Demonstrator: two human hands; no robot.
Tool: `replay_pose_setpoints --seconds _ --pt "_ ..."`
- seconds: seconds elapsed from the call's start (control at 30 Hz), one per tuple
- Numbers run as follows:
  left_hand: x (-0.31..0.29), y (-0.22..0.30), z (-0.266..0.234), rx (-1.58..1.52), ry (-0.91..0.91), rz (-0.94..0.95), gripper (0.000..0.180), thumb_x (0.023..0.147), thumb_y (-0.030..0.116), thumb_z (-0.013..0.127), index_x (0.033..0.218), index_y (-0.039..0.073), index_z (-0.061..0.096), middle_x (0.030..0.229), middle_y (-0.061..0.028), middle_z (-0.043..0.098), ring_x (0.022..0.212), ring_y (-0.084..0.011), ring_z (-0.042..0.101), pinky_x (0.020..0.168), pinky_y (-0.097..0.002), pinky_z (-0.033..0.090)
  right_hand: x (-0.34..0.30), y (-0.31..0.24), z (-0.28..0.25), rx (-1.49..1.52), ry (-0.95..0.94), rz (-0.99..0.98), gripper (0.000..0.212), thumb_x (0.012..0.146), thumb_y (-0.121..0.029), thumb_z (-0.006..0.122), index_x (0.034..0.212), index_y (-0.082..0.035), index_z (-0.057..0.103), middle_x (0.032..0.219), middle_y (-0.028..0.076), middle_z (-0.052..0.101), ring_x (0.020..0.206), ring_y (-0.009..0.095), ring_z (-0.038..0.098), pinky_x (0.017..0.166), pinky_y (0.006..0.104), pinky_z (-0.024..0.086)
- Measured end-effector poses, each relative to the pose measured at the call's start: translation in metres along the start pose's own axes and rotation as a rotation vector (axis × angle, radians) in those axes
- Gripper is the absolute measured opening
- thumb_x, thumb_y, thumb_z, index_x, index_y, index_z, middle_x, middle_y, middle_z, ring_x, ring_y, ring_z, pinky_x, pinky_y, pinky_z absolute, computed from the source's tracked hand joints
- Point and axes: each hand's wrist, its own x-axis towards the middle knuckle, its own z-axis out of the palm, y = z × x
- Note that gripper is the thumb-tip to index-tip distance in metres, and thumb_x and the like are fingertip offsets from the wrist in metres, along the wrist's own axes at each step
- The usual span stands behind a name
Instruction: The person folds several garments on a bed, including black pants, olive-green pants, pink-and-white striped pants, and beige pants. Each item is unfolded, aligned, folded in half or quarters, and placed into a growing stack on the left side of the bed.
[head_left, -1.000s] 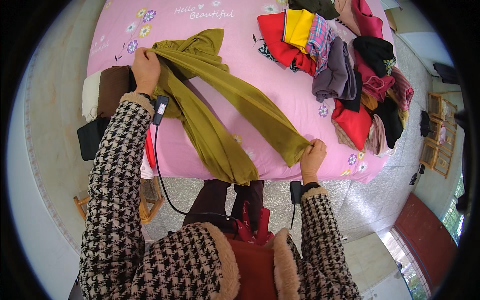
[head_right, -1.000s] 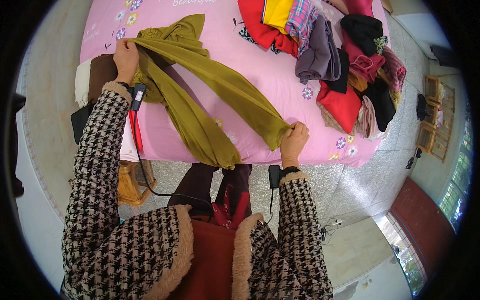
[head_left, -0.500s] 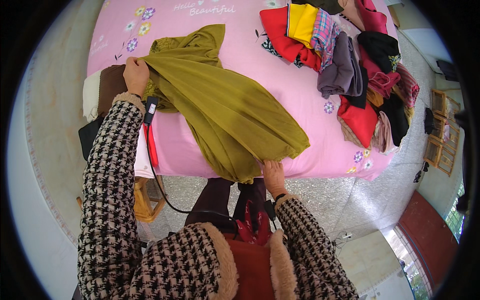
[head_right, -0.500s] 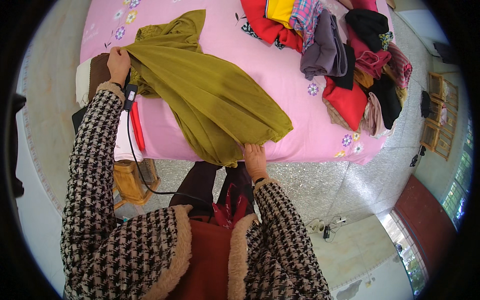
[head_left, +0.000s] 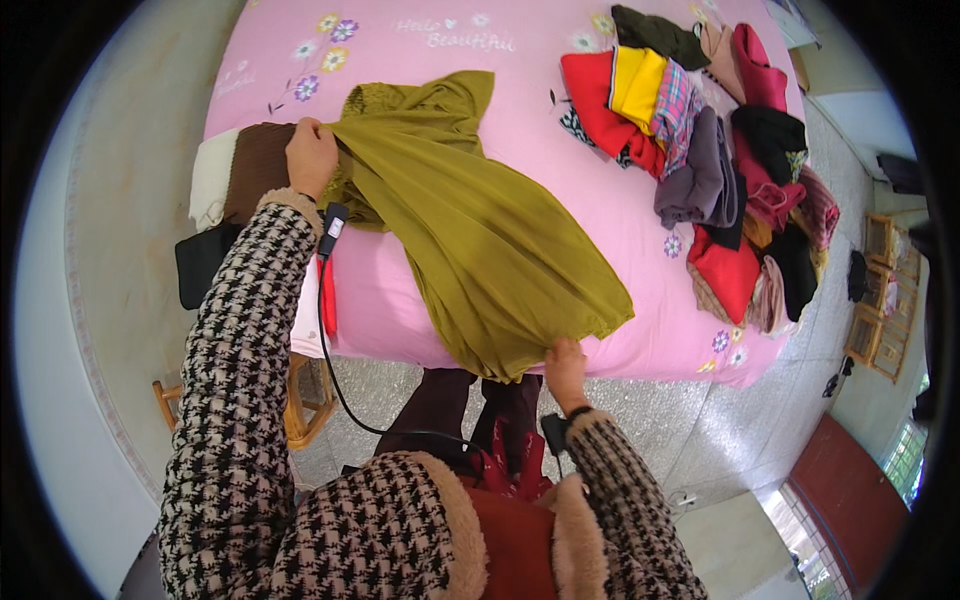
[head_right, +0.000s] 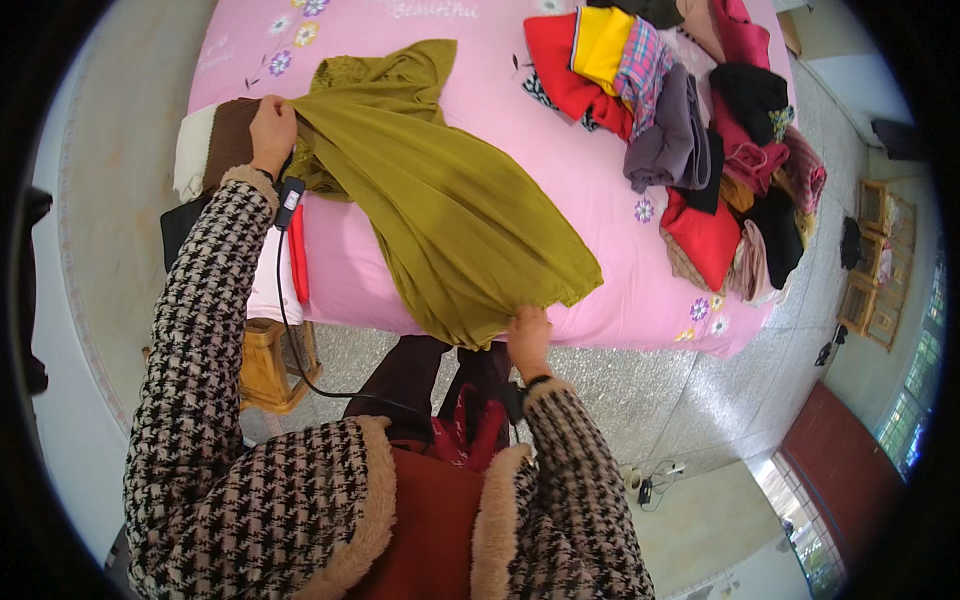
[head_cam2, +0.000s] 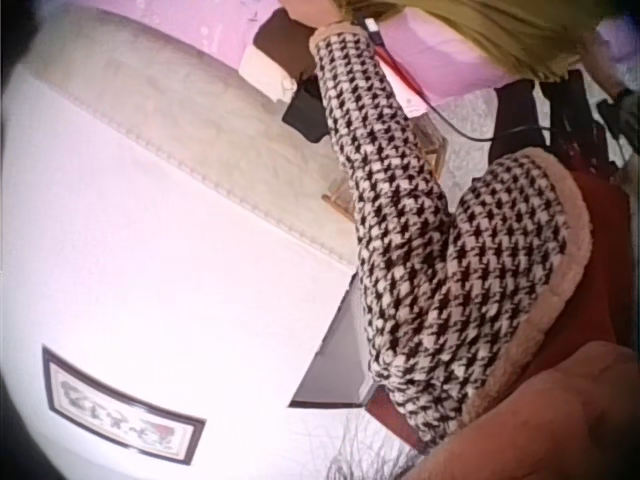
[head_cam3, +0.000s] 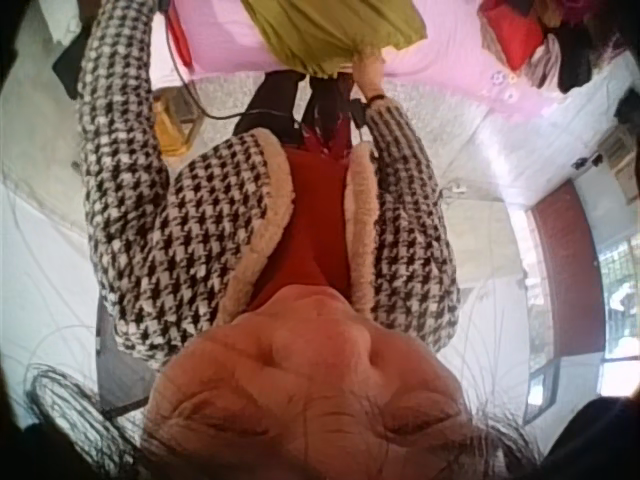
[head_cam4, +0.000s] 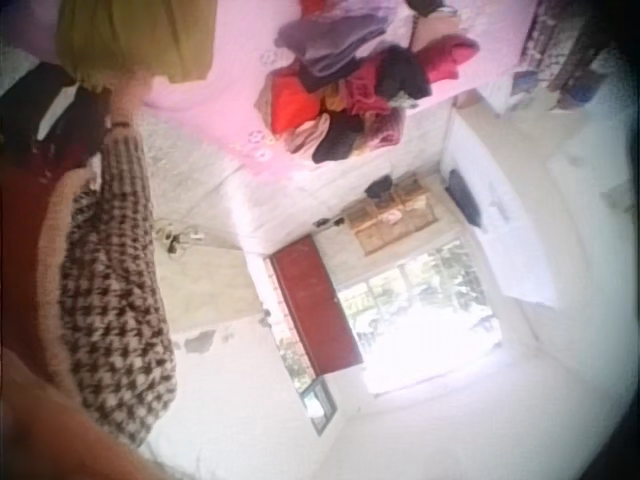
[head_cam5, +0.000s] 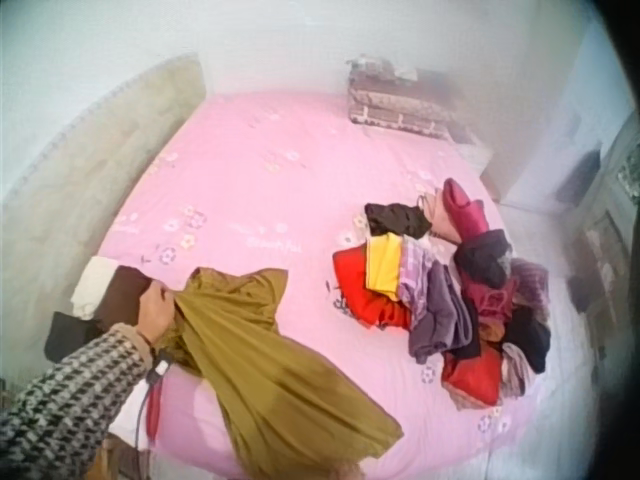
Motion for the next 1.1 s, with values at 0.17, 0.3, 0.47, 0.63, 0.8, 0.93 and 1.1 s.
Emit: replay_pose_setpoints --seconds 0.17,0.3,0.47,0.63,0.8,0.93,1.1 --pt "-0.024 -0.001 0.000 -0.168 -0.123 -0.013 0.012 0.085 0.014 0.053 0.089 0.004 0.057 0.078 -0.0233 0.062 0.075 -0.0415 0.060 0.066 -0.0428 0.048 0.005 0.042 -0.144 0.268 0.273 0.335 0.013 0.081 -0.003 0.053 0.093 -0.002 0.047 0.078 0.013 0.053 0.072 0.024 0.052 0.067 0.0376 0.044" --pt "-0.055 0.021 -0.008 -0.341 -0.482 -0.105 0.014 0.084 0.013 0.052 0.087 0.002 0.059 0.066 -0.0204 0.061 0.054 -0.0270 0.063 0.056 -0.0368 0.050 0.006 0.032 -0.304 -0.039 0.585 0.138 0.007 0.086 -0.005 0.051 0.092 -0.003 0.047 0.080 0.010 0.049 0.075 0.021 0.049 0.072 0.0344 0.044" --pt "-0.077 0.082 -0.029 -0.481 -0.764 0.015 0.021 0.085 0.011 0.048 0.073 -0.002 0.060 0.059 -0.0108 0.061 0.044 -0.0166 0.059 0.049 -0.0307 0.049 -0.003 -0.020 -0.452 -0.257 0.926 -0.049 0.009 0.093 -0.009 0.047 0.098 -0.001 0.048 0.089 0.011 0.053 0.080 0.022 0.052 0.076 0.0314 0.044" --pt "-0.017 0.136 -0.056 -0.565 -0.694 0.112 0.027 0.086 0.014 0.044 0.066 0.000 0.056 0.057 -0.0074 0.060 0.048 -0.0151 0.060 0.045 -0.0273 0.048 -0.004 -0.038 -0.524 -0.243 1.022 -0.159 0.008 0.092 -0.009 0.047 0.096 -0.002 0.048 0.084 0.007 0.051 0.074 0.015 0.050 0.070 0.0289 0.044" --pt "0.045 0.165 -0.084 -0.558 -0.530 0.193 0.025 0.084 0.014 0.044 0.074 0.000 0.061 0.059 -0.0092 0.062 0.049 -0.0149 0.062 0.046 -0.0265 0.049 0.006 -0.055 -0.537 0.089 0.943 -0.088 0.006 0.093 -0.012 0.046 0.092 -0.005 0.048 0.076 0.000 0.048 0.062 0.007 0.044 0.053 0.0213 0.039" --pt "0.082 0.163 -0.108 -0.542 -0.392 0.235 0.024 0.083 0.015 0.045 0.075 -0.001 0.062 0.061 -0.0093 0.063 0.052 -0.0156 0.063 0.047 -0.0266 0.050 0.027 -0.081 -0.533 0.105 0.959 -0.161 0.006 0.094 -0.012 0.045 0.093 -0.006 0.048 0.077 -0.001 0.050 0.063 0.004 0.046 0.047 0.0182 0.039" --pt "0.094 0.131 -0.125 -0.681 -0.200 0.195 0.024 0.086 0.019 0.046 0.085 0.002 0.063 0.069 -0.0070 0.065 0.059 -0.0142 0.064 0.049 -0.0250 0.049 0.040 -0.095 -0.513 0.174 0.942 -0.381 0.007 0.095 -0.009 0.045 0.098 -0.004 0.049 0.084 0.002 0.051 0.068 0.006 0.051 0.053 0.0196 0.046"
